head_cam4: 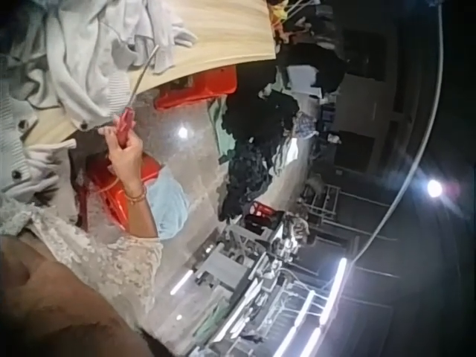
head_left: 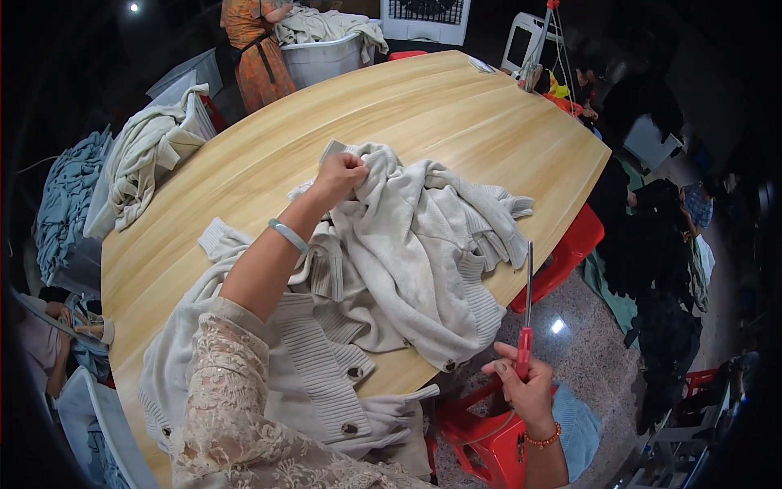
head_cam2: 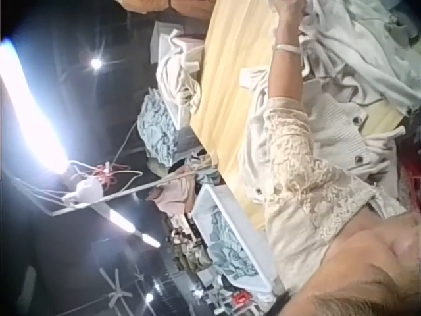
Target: Trimming loose threads from sweaters using a pair of scissors.
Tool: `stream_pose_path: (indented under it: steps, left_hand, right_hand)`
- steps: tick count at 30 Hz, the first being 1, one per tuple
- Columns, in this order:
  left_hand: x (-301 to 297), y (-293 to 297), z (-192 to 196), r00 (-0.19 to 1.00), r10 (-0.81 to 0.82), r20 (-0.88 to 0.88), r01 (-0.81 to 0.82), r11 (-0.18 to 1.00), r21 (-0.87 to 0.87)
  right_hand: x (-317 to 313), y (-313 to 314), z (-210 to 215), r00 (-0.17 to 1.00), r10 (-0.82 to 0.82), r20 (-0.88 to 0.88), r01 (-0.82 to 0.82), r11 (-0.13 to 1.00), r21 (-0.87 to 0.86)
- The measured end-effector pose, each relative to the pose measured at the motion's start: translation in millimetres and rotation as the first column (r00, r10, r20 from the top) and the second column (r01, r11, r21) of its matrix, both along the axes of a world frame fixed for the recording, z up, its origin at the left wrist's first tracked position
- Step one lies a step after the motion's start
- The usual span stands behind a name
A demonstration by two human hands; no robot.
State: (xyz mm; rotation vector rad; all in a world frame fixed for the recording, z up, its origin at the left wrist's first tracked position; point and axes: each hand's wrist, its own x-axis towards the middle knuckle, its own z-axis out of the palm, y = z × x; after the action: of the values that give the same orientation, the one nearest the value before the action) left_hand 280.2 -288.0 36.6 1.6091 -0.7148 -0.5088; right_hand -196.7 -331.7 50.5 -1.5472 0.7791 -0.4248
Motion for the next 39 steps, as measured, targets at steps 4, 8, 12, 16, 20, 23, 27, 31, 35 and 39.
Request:
stream_pose_path:
  steps: [4,8,12,16,20,23,27,31,35,39]
  left_hand:
    - [-66.7,-25.9,20.4,0.994,-0.104,0.042,0.110,0.980,-0.165]
    - [-228.4,-0.2,41.4,0.864,-0.455,0.214,0.483,0.870,-0.097]
    - [-306.6,34.6,21.8,0.694,-0.590,0.413,0.661,0.749,-0.039]
    - [-264.9,43.0,31.9,0.663,-0.703,0.258,0.723,0.690,0.022]
    - [-188.4,25.1,21.5,0.157,-0.506,0.848,0.259,0.850,0.459]
    - [-146.2,14.4,17.1,0.267,-0.683,0.680,0.187,0.728,0.659]
    - [-141.0,-8.9,19.7,0.247,-0.723,0.646,0.128,0.685,0.717]
    - [-142.0,-20.5,31.6,0.453,-0.652,0.608,0.122,0.721,0.682]
    - [-149.3,-15.1,118.7,0.772,-0.511,0.377,0.460,0.859,0.223]
    - [-184.6,11.6,199.1,0.909,-0.409,0.084,0.407,0.824,-0.395]
  right_hand:
    - [0.7,-1.5,4.0,0.999,0.039,0.023,-0.037,0.994,-0.106]
    - [14.2,-2.2,1.6,0.962,-0.084,0.262,0.060,0.993,0.097]
    - [21.3,-13.3,-11.5,0.949,-0.060,0.310,0.034,0.996,0.087]
    - [5.6,-26.5,-44.6,0.954,-0.112,0.278,0.044,0.970,0.240]
    - [-12.6,-33.0,-37.8,0.943,-0.171,0.285,0.119,0.975,0.190]
    - [-20.9,-45.0,-20.7,0.892,-0.242,0.382,0.179,0.965,0.193]
    - [-16.8,-56.9,18.6,0.855,-0.234,0.462,0.181,0.971,0.157]
    - [-20.8,-74.3,44.3,0.867,-0.173,0.467,0.208,0.978,-0.023]
    - [-16.9,-103.5,65.4,0.908,-0.264,0.326,0.323,0.936,-0.141]
    - [15.2,-139.9,103.7,0.878,-0.307,0.368,0.392,0.901,-0.183]
